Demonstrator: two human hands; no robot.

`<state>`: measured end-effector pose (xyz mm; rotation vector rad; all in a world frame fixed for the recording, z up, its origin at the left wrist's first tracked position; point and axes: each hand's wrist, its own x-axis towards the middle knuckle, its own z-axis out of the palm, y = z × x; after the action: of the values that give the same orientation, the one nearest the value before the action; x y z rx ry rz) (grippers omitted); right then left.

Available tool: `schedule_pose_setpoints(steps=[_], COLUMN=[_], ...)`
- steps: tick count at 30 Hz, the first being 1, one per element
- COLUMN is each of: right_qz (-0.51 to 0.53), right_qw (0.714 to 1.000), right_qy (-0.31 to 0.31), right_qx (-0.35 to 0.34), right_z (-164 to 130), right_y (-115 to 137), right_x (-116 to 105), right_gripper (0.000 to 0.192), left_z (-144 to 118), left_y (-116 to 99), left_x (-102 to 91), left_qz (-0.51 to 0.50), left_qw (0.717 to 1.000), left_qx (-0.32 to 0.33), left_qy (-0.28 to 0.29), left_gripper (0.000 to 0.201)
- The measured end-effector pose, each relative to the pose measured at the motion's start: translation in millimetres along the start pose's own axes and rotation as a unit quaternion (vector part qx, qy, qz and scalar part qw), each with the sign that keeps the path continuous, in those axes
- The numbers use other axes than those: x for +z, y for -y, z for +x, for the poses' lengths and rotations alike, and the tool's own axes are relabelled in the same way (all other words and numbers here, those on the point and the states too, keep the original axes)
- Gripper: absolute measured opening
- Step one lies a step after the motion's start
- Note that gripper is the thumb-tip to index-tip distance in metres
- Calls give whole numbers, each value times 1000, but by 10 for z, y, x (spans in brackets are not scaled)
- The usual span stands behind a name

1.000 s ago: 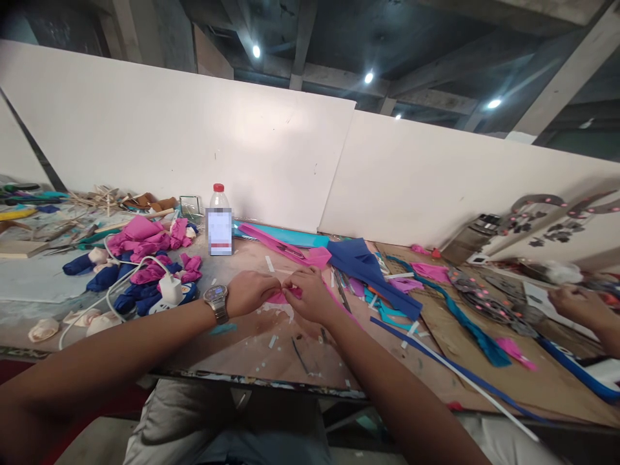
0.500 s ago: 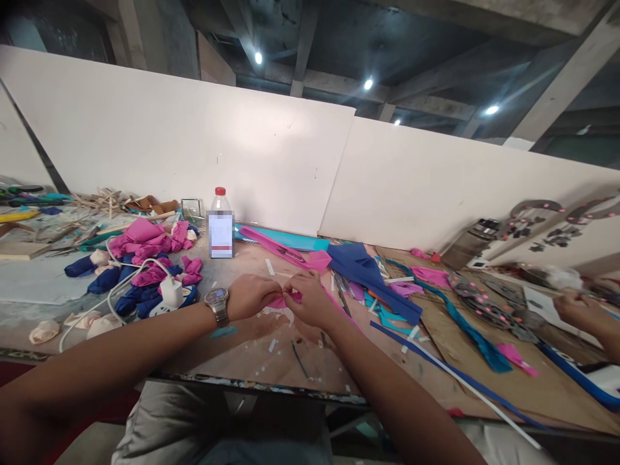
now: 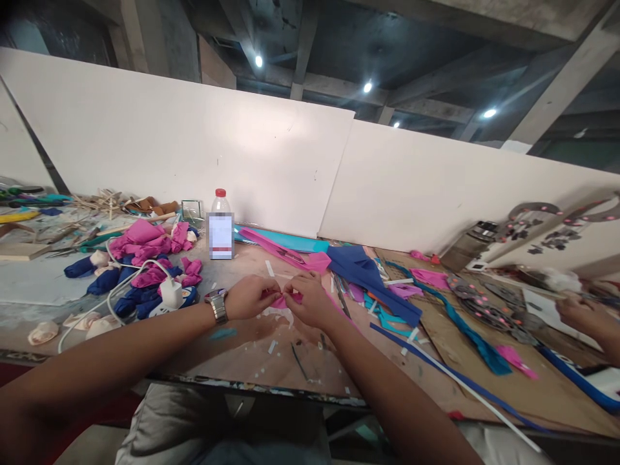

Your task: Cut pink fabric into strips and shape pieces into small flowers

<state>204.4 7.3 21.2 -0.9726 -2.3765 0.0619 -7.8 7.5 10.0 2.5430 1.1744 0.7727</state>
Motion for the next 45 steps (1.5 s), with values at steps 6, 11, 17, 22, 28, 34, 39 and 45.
schedule_pose_setpoints(steps=[6, 11, 17, 22, 28, 34, 39, 45], right_qz=[-5, -9, -4, -6, -9, 6, 2, -1], right_qw=[1000, 1000, 1000, 1000, 1000, 999, 999, 998], right_qy=[-9, -11, -19, -18, -20, -37, -41, -53], right_qx=[-1, 0, 9, 11, 0, 5, 6, 13], right_z=[2, 4, -1, 5, 2, 1, 0, -6], right_y=[-18, -3, -14, -26, -23, -39, -43, -56], right_x=[3, 2, 15, 35, 35, 33, 37, 42], right_gripper=[8, 10, 8, 6, 10, 7, 7, 10], left_z=[-2, -6, -1, -11, -9, 11, 16, 22], left_y=[-15, -28, -19, -23, 15, 16, 6, 31], left_x=[-26, -30, -27, -31, 5, -11, -31, -15], left_qz=[-5, -11, 1, 4, 3, -41, -94, -153], left_qw=[1000, 1000, 1000, 1000, 1000, 999, 995, 986], left_qx=[-4, -9, -11, -14, -16, -22, -31, -55], left_qy=[-1, 6, 2, -8, -12, -8, 7, 33], left_gripper=[26, 25, 25, 24, 24, 30, 33, 37])
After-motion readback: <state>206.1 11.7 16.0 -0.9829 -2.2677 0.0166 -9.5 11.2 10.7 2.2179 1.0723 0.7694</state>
